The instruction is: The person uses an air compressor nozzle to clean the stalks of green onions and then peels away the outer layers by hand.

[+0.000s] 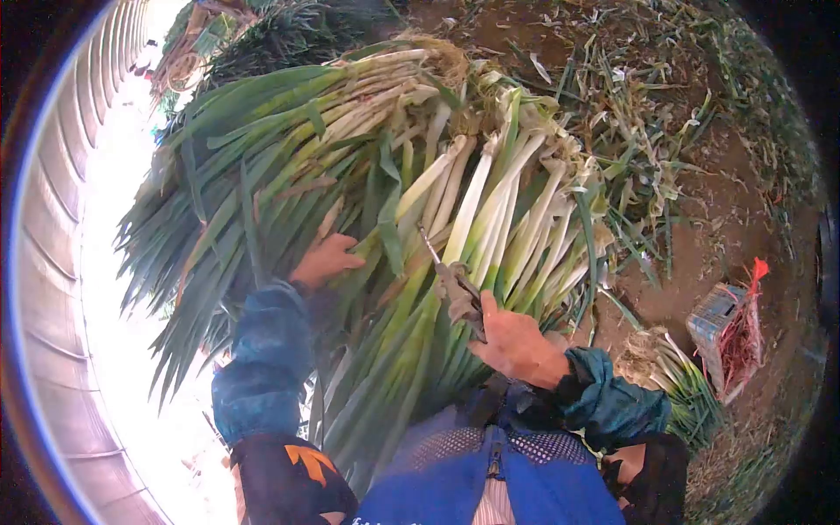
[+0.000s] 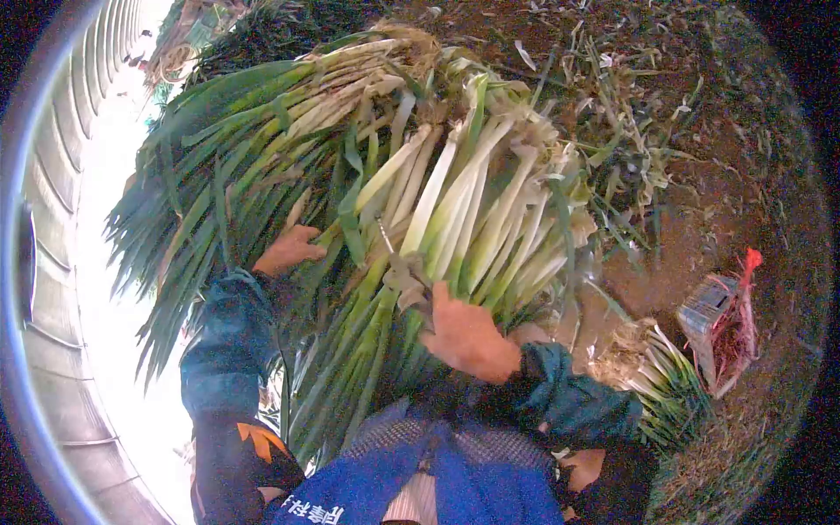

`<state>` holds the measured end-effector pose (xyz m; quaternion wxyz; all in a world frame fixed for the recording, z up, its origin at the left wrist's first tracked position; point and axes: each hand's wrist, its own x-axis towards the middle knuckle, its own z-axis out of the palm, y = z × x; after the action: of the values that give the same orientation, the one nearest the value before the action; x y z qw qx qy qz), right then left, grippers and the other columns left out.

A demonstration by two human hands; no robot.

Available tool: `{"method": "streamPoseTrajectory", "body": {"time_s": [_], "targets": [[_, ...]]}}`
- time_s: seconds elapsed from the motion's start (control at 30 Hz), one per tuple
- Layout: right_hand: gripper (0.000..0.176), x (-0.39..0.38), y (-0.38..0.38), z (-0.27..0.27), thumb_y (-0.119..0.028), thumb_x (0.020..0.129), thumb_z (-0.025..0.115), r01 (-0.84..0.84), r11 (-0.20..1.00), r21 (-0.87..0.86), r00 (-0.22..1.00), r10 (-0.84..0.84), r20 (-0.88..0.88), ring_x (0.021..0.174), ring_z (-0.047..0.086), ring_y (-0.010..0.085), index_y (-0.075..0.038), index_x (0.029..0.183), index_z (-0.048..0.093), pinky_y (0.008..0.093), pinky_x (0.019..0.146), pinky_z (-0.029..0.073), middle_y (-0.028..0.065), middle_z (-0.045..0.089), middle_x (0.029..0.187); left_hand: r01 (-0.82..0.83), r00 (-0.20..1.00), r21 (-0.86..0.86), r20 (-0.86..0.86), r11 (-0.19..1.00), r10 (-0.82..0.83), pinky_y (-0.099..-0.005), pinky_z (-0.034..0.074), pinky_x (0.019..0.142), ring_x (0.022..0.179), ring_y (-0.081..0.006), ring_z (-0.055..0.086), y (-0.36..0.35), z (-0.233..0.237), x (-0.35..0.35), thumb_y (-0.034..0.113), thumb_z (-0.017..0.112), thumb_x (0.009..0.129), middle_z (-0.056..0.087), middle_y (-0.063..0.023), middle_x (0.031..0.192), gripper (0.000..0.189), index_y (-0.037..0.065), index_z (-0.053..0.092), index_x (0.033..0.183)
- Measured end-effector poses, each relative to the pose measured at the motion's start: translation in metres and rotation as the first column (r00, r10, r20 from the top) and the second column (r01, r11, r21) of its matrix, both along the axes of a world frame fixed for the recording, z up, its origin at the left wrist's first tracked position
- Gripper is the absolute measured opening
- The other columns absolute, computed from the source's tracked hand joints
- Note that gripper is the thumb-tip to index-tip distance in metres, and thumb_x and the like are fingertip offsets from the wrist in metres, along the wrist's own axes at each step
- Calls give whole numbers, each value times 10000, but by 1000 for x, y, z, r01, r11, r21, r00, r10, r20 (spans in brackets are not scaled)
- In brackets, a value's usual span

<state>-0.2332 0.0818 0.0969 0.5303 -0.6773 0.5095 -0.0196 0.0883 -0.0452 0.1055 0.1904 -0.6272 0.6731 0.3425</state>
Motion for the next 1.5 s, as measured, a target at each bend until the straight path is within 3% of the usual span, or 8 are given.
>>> {"method": "streamPoseTrajectory", "body": {"time_s": [0.07, 0.27, 0.4, 0.77, 0.97, 1.13, 1.3, 1.5], "targets": [[597, 3, 4, 10, -251, 743, 638, -18, 1000, -22, 1000, 19, 25, 787, 600, 445, 62, 1141, 322, 501, 679, 485, 276, 601, 844, -101, 981, -174, -180, 980, 69, -406, 440, 816, 951, -345, 552, 8, 0, -3, 285, 642, 737, 590, -218, 984, 467, 29, 559, 1119], [594, 16, 9, 22, -252, 749, 634, -13, 993, -119, 991, 29, 134, 786, 600, 440, 73, 1134, 320, 490, 663, 488, 278, 598, 856, 40, 968, -481, 236, 876, 85, -433, 474, 749, 908, -334, 601, 6, 8, -60, 302, 666, 732, 628, -170, 900, 320, 48, 554, 890], [737, 22, -9, 1, -252, 748, 648, 6, 994, -108, 994, 6, 111, 833, 590, 425, 112, 1267, 271, 466, 693, 475, 284, 586, 857, 121, 917, -487, 388, 865, 91, -404, 514, 667, 826, -299, 642, 1, 1, -78, 288, 677, 737, 644, -132, 853, 310, 63, 510, 871], [566, 33, -22, -2, -236, 750, 648, 107, 985, -132, 990, -92, 110, 750, 589, 429, 77, 1103, 335, 479, 639, 464, 256, 580, 750, 236, 856, -560, 507, 794, 104, -388, 525, 657, 760, -293, 654, 4, -15, -80, 314, 691, 742, 648, -113, 785, 363, 51, 494, 895], [558, 21, -14, 10, -246, 762, 641, 83, 992, -99, 991, -72, 111, 752, 583, 436, 74, 1105, 338, 471, 631, 462, 263, 578, 748, -17, 967, -398, 228, 917, 117, -425, 473, 794, 898, -320, 606, 6, -14, -58, 272, 622, 796, 629, -158, 885, 303, 44, 536, 977], [601, 18, 4, 15, -255, 766, 641, -9, 1000, -3, 992, 9, 126, 768, 580, 440, 72, 1147, 309, 490, 653, 460, 277, 579, 784, -252, 802, -42, -568, 967, 185, -336, 376, 906, 1012, -278, 497, 7, -76, 35, 128, 546, 829, 579, -161, 1008, 259, 9, 581, 1056], [614, 18, 16, 20, -249, 764, 638, -84, 996, 24, 992, 81, 97, 799, 584, 434, 65, 1169, 300, 488, 670, 468, 283, 586, 834, -535, 567, 268, -589, 801, 576, -306, 458, 763, 826, -246, 585, 23, -63, -11, 74, 529, 817, 619, -146, 884, 193, -34, 634, 938], [518, 12, 9, 3, -233, 758, 626, 12, 1000, -1, 1000, -12, 15, 768, 600, 436, 51, 1077, 333, 494, 659, 485, 274, 601, 799, -542, 697, -103, -608, 834, 379, -301, 465, 648, 731, -189, 599, 23, -111, -12, 86, 559, 808, 635, -103, 822, 183, -24, 620, 941]]}}
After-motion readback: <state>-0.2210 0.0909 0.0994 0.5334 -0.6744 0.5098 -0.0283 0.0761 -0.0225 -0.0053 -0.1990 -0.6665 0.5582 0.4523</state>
